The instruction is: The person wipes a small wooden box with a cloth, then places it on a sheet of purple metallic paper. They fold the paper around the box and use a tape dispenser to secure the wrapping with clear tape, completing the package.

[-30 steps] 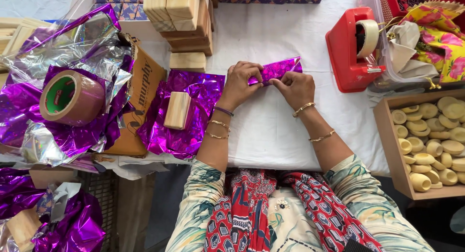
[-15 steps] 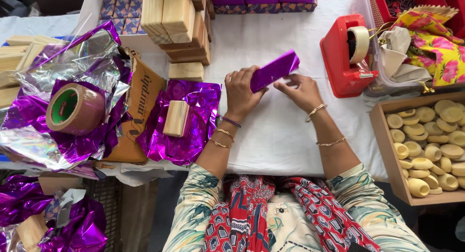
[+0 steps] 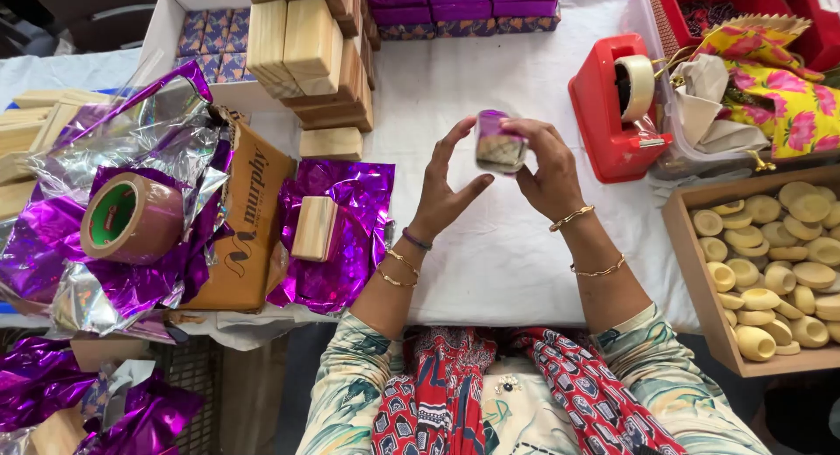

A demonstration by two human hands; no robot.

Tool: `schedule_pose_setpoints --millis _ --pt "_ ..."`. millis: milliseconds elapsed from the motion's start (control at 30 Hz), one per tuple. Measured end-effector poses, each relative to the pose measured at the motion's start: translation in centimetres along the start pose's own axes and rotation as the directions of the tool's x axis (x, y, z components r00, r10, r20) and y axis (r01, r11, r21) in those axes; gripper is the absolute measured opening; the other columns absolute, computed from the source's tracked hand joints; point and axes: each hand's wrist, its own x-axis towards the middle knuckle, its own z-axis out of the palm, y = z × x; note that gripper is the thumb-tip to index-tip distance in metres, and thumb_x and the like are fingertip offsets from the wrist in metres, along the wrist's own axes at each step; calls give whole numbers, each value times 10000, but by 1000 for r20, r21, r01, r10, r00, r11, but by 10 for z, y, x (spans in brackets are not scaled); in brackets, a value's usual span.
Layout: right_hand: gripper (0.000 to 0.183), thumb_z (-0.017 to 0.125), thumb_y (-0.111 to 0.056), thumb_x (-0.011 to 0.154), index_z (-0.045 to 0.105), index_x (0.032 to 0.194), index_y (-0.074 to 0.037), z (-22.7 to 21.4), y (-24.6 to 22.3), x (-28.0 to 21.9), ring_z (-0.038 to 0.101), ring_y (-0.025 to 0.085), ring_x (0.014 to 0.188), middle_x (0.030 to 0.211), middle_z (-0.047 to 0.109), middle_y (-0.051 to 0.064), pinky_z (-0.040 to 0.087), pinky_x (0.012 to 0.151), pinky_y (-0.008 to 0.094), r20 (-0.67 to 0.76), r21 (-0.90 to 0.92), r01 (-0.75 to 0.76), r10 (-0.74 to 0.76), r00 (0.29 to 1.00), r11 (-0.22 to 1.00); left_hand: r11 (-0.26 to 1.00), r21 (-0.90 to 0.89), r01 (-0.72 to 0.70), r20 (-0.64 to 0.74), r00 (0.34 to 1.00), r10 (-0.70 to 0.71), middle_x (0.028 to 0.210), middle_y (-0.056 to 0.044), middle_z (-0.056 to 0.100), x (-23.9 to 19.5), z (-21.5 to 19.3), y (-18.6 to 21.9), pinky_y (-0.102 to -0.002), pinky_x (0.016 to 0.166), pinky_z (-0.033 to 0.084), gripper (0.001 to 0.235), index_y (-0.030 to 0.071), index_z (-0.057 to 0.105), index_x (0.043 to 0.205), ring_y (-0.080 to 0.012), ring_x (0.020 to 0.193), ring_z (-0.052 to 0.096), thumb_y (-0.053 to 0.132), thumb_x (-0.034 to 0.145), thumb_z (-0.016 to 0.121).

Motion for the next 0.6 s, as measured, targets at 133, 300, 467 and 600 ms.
schedule_pose_setpoints --millis 133,300,467,600 --pt "617 739 110 722 606 1293 -83 8 -2 2 636 320 1170 1275 714 66 558 978 435 96 -202 169 -152 984 965 999 -7 41 -26 999 -41 1504 -53 569 -1 0 -8 -376 1117 487 654 134 528 1480 -225 1341 536 193 904 833" --pt "502 677 90 884 573 1346 -77 16 4 -4 678 204 945 1312 651 115 556 721 289 170 95 -38 22 985 995 907 -350 234 -20 966 -257 1306 -30 658 -7 10 -21 -280 889 557 372 83 642 1320 -123 1083 625 75 969 767" --pt "399 694 -6 868 576 1245 -60 24 -9 -4 565 162 694 1160 637 109 479 611 281 172 193 -194 161 972 962 853 -493 171 -49 973 -224 1263 -33 644 -10 20 -17 -282 1005 555 330 78 608 1325 -114 1164 640 47 1013 712" --pt "169 590 -96 1050 605 1214 -62 38 -2 -16 694 145 895 1096 685 74 561 800 312 -10 305 -175 187 982 936 869 -478 129 -79 979 -189 1275 -23 625 -12 29 -7 -280 1018 548 293 74 596 1310 -107 1174 628 49 1029 674"
